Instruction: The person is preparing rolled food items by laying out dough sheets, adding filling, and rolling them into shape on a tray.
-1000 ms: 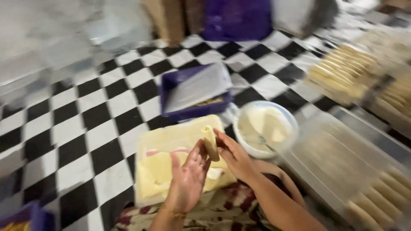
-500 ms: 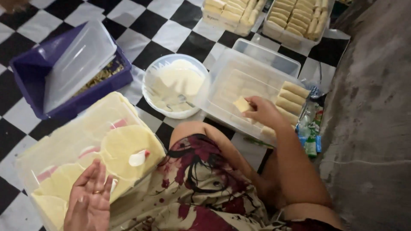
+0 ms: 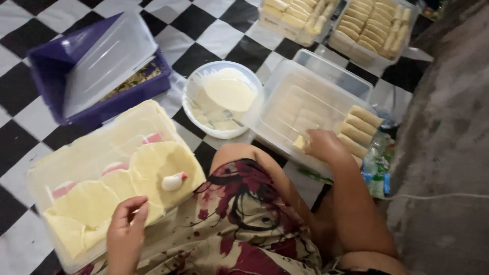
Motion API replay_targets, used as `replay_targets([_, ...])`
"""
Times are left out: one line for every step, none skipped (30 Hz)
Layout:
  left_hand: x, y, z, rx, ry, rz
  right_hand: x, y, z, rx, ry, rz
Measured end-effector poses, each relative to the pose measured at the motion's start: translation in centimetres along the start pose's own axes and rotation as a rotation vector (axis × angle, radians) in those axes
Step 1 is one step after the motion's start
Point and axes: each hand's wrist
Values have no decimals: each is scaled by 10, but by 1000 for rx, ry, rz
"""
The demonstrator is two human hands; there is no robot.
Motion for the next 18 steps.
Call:
replay_targets([12,-19,-16,-8,16,4,-3,-9,1,-17,-5,5])
replay_targets([19,-42,-25,205,76,-164,-3,-25,-2,-178,141,-57])
replay_targets([23,-66,-34,413,129,-342,-2,-43,-4,-338,285,-128])
replay_targets([32,-78,-39,374,176,-347,-14,-82,-4,-394,259,-128])
replay_targets([39,-91,-45,427,107,-456,-25,-122,-1,-365,172,-172])
replay_targets([46,-102,-52,475,35,-564,-38,-161,4,-336,87,-212])
replay_targets([48,-103,-48,432,82,-570,-26,-190,-4,-394,61,-206])
replay_targets([53,-103,-46,492,-9,-738,-14,-216,-8,-542,24,-259])
replay_targets([58,-102,-46,543,-109,-904,-2,-242,-12,-688,-17,-314])
replay_targets([61,-110,-43,513,-84,-907,0,-266,-3,-723,-35,-312])
replay_targets([65,-117,-40,579,-15,-961,0,-289,7,-842,-155,-244])
replay_targets([71,-122,-42,658,50,-1017,-1,-308,17,-953,-263,-172])
replay_targets([68,-118,-40,640,71,-1022,15,-307,11,-979,-269,-168])
replay_targets([68,-114,-37,715,142,-1015,31,-304,5,-974,-255,20])
replay_targets([68,-111,-35,791,214,-1009,47,-301,-2,-965,-236,207])
replay_targets([65,-103,-32,781,223,-1007,50,-297,2,-975,-238,214])
replay_targets([63,-94,-29,813,263,-1000,53,-293,6,-991,-200,251])
replay_targets([62,-85,-27,848,301,-992,55,-288,9,-1001,-161,286])
Point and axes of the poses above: each hand's wrist, its own z-axis away from the middle knuckle, its own x-axis out of the palm, y = z × x, and after that the axes turned 4 degrees about -z, right-handed
